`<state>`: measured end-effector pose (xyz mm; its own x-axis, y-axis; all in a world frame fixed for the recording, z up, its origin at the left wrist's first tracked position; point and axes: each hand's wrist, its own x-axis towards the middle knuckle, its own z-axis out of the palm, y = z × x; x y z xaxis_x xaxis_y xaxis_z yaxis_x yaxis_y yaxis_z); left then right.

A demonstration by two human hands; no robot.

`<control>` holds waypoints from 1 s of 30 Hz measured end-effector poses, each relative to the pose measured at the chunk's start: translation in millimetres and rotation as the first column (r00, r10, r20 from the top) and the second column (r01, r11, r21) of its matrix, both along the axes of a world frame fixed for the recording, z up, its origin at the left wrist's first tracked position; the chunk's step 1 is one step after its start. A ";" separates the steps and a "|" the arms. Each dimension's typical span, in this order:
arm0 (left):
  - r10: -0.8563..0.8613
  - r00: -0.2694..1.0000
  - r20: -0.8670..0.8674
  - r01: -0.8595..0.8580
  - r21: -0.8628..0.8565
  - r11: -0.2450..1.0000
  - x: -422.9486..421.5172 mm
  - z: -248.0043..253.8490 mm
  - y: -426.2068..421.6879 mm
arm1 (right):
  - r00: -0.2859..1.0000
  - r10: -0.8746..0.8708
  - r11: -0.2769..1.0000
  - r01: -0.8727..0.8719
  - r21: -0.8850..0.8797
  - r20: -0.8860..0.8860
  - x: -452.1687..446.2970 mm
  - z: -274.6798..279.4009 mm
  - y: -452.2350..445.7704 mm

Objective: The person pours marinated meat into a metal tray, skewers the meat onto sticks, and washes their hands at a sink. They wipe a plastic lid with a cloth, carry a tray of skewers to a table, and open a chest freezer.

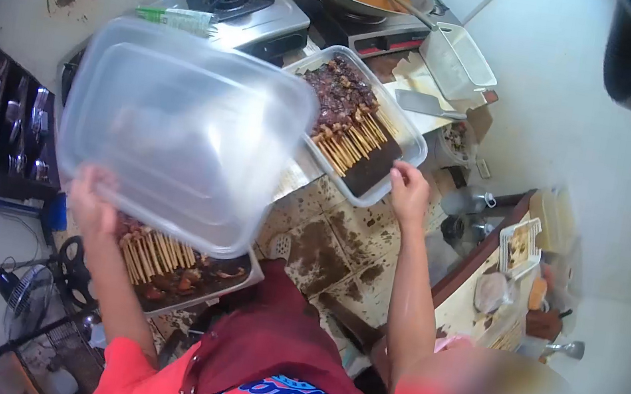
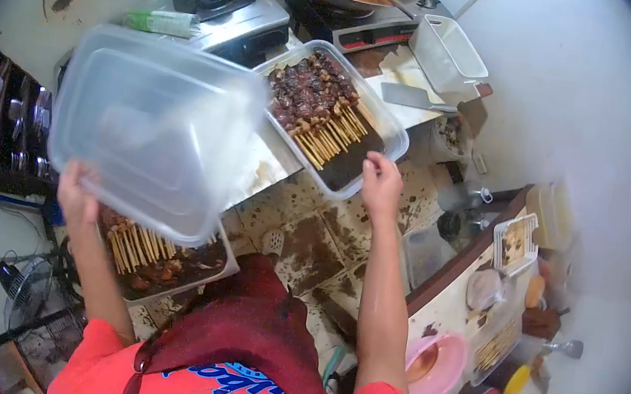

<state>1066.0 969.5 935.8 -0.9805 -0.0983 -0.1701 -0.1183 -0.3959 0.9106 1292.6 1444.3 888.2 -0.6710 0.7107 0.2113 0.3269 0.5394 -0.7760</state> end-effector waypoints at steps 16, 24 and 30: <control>0.601 0.795 -0.082 -0.602 -0.235 0.763 147.5 8.9 27.4 | 0.797 0.275 0.813 -0.491 0.313 0.537 -134.4 -42.1 127.6; 0.925 0.339 0.173 -0.900 -0.228 0.372 199.4 -34.8 -28.9 | 0.649 0.437 0.812 -0.583 0.037 0.623 -147.9 -3.3 144.2; 0.846 0.448 0.287 -0.883 -0.007 0.470 140.2 -19.0 44.0 | 0.578 0.436 0.729 -0.676 0.105 0.690 -151.6 -7.8 134.9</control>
